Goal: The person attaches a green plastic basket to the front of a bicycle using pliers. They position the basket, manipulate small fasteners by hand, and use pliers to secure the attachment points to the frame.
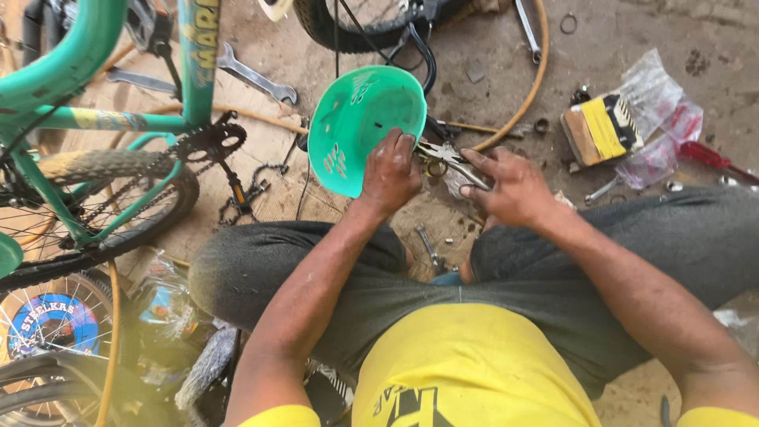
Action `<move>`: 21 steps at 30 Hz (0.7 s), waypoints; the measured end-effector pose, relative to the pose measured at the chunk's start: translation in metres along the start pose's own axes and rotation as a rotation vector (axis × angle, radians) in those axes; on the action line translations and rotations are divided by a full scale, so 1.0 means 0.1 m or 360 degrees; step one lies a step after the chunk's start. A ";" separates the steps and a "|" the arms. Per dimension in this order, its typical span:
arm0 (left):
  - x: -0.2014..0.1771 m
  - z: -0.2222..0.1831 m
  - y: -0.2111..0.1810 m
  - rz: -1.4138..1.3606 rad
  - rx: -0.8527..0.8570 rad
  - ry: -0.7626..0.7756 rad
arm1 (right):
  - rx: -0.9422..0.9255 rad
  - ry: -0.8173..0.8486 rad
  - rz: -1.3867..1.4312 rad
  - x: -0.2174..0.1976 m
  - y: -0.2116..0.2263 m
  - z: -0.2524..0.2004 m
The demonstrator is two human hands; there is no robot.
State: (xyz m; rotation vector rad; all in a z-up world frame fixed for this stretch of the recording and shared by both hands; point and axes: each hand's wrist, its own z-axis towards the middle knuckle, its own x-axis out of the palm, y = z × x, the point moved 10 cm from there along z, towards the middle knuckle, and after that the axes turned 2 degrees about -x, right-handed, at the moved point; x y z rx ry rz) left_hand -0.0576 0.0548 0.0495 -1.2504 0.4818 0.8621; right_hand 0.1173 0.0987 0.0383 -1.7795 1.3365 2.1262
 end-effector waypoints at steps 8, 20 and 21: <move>-0.16 0.14 -0.15 0.0008 0.0065 0.0100 | 0.0994 0.1041 0.1152 0.84 -0.87 -0.40; -0.92 0.27 -1.23 0.0174 0.0468 0.0749 | -0.0436 -0.0669 0.0488 -1.48 0.18 -0.03; -1.06 0.30 -1.41 0.0235 0.0529 0.0736 | -0.0647 -0.0719 0.0247 -1.75 0.46 -0.10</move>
